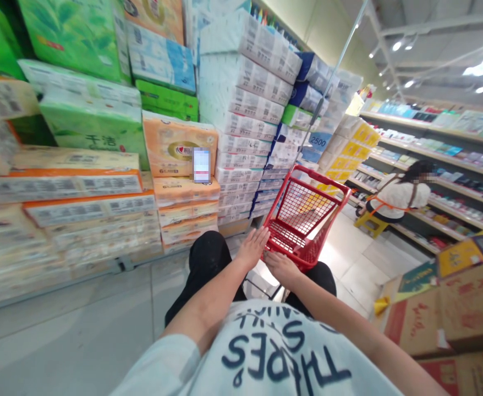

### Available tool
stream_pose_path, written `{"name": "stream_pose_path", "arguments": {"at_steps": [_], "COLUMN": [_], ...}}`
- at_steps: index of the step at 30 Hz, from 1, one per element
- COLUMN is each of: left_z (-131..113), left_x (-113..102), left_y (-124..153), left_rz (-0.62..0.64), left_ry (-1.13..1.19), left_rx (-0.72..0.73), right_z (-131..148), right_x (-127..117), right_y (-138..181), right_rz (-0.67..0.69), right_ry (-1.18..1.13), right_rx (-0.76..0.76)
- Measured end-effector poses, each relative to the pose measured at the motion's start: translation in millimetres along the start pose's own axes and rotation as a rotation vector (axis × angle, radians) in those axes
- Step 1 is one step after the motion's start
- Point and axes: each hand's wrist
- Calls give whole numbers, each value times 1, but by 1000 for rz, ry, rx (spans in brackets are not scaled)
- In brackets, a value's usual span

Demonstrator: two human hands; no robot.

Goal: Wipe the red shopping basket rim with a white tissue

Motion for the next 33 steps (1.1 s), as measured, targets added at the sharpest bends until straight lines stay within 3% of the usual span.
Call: {"name": "stream_pose_path", "arguments": {"at_steps": [7, 12, 16, 22, 26, 30, 33], "left_z": [0, -1, -1, -2, -3, -2, -2], "left_x": [1, -2, -3, -5, -5, -4, -3], "left_y": [-1, -1, -1, -1, -1, -1, -1], "left_rz": [14, 17, 17, 15, 13, 10, -1], "left_ry": [8, 14, 16, 19, 29, 26, 12], "left_rx": [-12, -20, -17, -32, -36, -26, -25], "right_z": [4, 2, 2, 2, 2, 4, 5], "right_x": [9, 4, 5, 5, 9, 13, 8], "right_y": [5, 8, 14, 23, 25, 26, 26], "right_rz": [68, 11, 70, -8, 74, 24, 104], "right_ry": [-37, -14, -33, -43, -79, -98, -126], "right_rx": [16, -6, 27, 25, 71, 140, 195]}}
Point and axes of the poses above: each hand's wrist, its own y-axis away from the middle knuckle, its own x-axis out of the palm, z = x × y, and after that the axes turned 1 degree about -x, right-handed
